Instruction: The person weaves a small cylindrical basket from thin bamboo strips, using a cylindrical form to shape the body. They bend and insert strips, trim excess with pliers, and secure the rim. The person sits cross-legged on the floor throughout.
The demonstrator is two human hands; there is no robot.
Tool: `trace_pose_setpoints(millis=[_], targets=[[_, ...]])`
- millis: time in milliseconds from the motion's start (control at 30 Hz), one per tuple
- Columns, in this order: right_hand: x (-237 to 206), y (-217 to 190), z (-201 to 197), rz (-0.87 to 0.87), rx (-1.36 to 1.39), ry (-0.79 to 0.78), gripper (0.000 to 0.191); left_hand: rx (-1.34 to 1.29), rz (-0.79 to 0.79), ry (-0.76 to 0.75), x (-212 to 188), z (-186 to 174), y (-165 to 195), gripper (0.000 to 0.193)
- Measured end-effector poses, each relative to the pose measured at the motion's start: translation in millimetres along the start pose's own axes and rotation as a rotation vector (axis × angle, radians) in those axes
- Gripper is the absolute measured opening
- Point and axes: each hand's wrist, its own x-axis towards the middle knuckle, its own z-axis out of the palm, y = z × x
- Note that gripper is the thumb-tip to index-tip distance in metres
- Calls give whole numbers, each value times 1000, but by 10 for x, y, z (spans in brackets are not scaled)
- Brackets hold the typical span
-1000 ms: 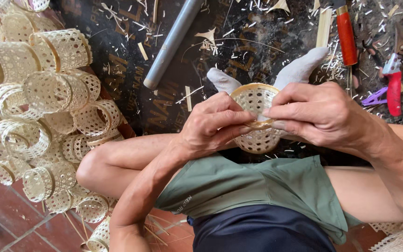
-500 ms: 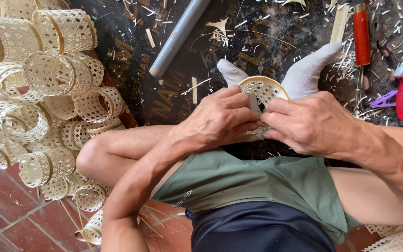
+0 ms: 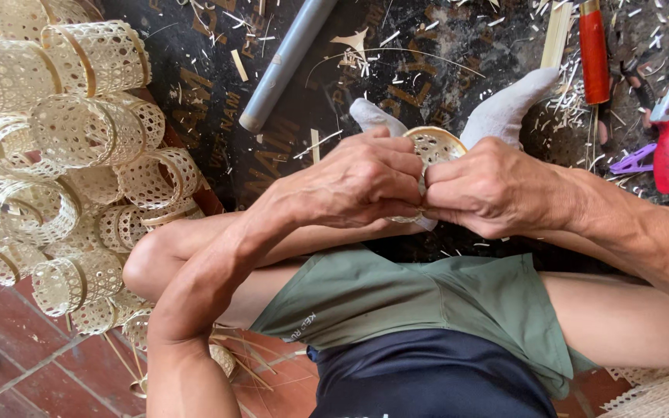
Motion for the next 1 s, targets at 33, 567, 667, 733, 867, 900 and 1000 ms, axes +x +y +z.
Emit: trace_pose_setpoints(millis=[33,567,667,733,867,900,1000], targets=[[14,-41,-23,-6,-51,8,20,21,-32,-16,-44,-4,21,17],[38,-91,-36,2,-139,96,34,441,-285,266,-395,390,396,17],[190,6,-91,-27,-79,100,23,389,-239,309,-417,337,284,15],[236,58,-90,-18,-45,72,18,317,-194,314,-435,314,215,15],[228,158,-83,-13,-62,16,17,187,-142,274,-429,271,159,14],[222,179,-90,-28,-67,6,17,180,-155,264,-419,254,168,15],[187,211,-150,56,-45,-3,14,146,-268,250,-367,196,200,13]])
